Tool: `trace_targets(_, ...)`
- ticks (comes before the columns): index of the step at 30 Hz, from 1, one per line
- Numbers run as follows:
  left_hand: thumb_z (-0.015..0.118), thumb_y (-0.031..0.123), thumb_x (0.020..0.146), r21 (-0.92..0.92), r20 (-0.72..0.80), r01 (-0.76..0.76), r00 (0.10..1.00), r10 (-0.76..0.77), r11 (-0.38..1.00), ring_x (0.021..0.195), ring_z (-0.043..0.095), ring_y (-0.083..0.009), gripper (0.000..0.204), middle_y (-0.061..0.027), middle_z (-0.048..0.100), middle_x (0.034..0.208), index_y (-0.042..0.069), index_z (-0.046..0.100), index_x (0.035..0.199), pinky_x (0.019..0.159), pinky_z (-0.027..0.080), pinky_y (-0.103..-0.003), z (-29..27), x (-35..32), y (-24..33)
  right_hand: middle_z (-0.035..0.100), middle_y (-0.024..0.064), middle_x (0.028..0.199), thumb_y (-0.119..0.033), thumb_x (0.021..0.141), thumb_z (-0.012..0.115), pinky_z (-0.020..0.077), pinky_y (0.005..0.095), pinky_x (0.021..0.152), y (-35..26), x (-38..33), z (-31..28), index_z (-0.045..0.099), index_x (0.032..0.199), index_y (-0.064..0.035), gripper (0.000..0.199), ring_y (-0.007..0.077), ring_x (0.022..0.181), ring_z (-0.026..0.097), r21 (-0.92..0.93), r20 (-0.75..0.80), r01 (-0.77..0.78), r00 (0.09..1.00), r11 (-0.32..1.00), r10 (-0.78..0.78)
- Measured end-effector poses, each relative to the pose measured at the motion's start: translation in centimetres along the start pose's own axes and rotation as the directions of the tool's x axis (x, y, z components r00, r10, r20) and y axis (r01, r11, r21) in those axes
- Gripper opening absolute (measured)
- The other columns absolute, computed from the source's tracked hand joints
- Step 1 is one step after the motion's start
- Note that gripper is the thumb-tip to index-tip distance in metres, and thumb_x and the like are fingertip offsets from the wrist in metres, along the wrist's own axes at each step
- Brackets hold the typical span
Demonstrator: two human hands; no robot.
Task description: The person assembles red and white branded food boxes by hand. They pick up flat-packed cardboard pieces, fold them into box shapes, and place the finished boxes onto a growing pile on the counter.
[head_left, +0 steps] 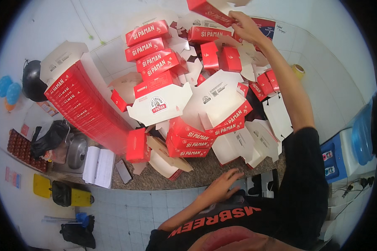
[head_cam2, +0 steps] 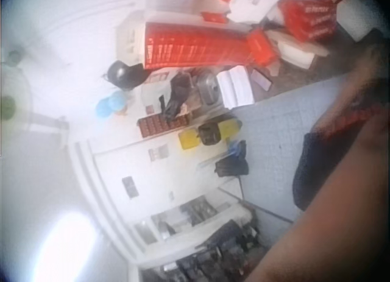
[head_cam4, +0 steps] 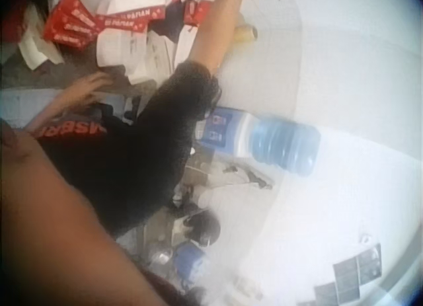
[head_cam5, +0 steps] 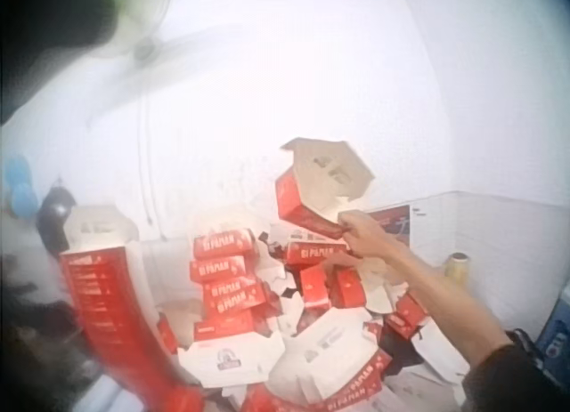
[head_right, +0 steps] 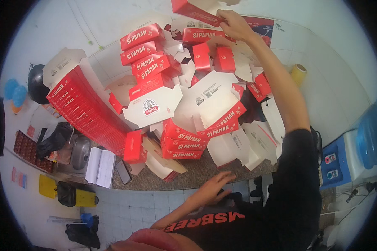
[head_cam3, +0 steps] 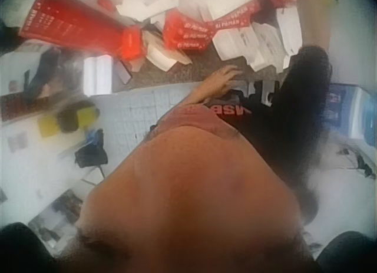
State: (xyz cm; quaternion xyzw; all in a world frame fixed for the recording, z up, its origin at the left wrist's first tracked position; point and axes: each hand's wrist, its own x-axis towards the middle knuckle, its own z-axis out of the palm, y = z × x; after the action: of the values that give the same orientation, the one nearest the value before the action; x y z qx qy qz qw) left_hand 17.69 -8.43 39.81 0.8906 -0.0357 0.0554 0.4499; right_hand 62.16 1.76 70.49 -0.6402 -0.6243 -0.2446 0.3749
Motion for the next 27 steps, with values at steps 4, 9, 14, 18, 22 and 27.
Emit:
trace_targets(4, 0.068, 0.024, 0.096, 0.017, 0.102, 0.098, 0.99, -0.099, 0.995, 0.133, 0.052, -0.0407, 0.053, -0.0206, 0.05, 0.147, 0.014, 0.052, 0.145, 0.11, 0.046, -0.049, 0.7, 0.8, -1.9, 0.064, 0.0238, 0.112, -0.014, 0.087, 0.056, 0.0447, 0.0517, 0.097, 7.4, 3.6, 5.1, 0.059, 0.108, 0.0005, 0.026, 0.0424, 0.112, 0.058, -0.18, 0.167, 0.02, 0.986, 0.983, 0.011)
trace_targets(9, 0.066, 0.024, 0.097, 0.094, 0.166, 0.142, 0.974, -0.156, 0.985, 0.126, 0.057, -0.0419, 0.05, -0.0205, 0.055, 0.14, 0.011, 0.052, 0.144, 0.107, 0.048, -0.049, 0.7, 3.9, -3.5, 0.059, 0.023, 0.135, -0.022, 0.096, 0.057, 0.0429, 0.0451, 0.108, 12.4, 0.7, 5.2, 0.058, 0.132, -0.0042, 0.041, 0.0354, 0.127, 0.055, -0.066, -0.089, 0.134, 0.986, 0.989, -0.14)
trace_targets(14, 0.066, 0.026, 0.097, 0.026, 0.213, 0.118, 0.97, -0.12, 0.993, 0.118, 0.062, -0.0387, 0.048, -0.0178, 0.061, 0.131, 0.01, 0.054, 0.142, 0.098, 0.052, -0.049, -0.2, 5.5, -5.5, 0.07, 0.018, 0.114, -0.029, 0.103, 0.058, 0.0526, 0.0395, 0.096, 11.4, -6.6, -5.2, 0.052, 0.136, 0.0013, 0.045, 0.0262, 0.107, 0.068, 0.173, -0.213, -0.195, 0.95, 0.965, 0.23)
trace_targets(18, 0.066, 0.026, 0.098, 0.049, 0.302, 0.187, 0.934, -0.193, 0.981, 0.118, 0.062, -0.0377, 0.046, -0.0167, 0.064, 0.126, 0.01, 0.056, 0.139, 0.098, 0.051, -0.049, -1.5, 8.5, -5.7, 0.071, 0.0184, 0.116, -0.027, 0.101, 0.061, 0.0536, 0.0433, 0.096, 18.1, -22.1, -7.6, 0.059, 0.13, -0.0015, 0.038, 0.0269, 0.109, 0.069, -0.067, -0.387, -0.679, 0.693, 0.731, 0.609)
trace_targets(22, 0.067, 0.026, 0.097, 0.035, 0.44, 0.117, 0.89, -0.12, 0.993, 0.113, 0.063, -0.0374, 0.046, -0.0168, 0.064, 0.124, 0.01, 0.057, 0.139, 0.096, 0.051, -0.048, -1.3, 10.7, -6.3, 0.07, 0.0119, 0.112, -0.032, 0.092, 0.075, 0.0524, 0.0374, 0.087, 21.7, -42.8, -4.6, 0.063, 0.111, -0.0033, 0.037, 0.0227, 0.105, 0.068, -0.084, -0.222, -0.796, 0.602, 0.599, 0.767)
trace_targets(27, 0.067, 0.025, 0.097, 0.069, 0.444, 0.129, 0.884, -0.146, 0.989, 0.112, 0.063, -0.0377, 0.046, -0.0169, 0.064, 0.122, 0.01, 0.056, 0.139, 0.097, 0.051, -0.048, -1.3, 11.4, -6.7, 0.065, 0.014, 0.12, -0.035, 0.075, 0.088, 0.0501, 0.0472, 0.098, 13.2, -48.4, 2.5, 0.062, 0.12, -0.0052, 0.06, 0.0318, 0.118, 0.061, -0.364, 0.025, -0.632, 0.728, 0.684, 0.685)
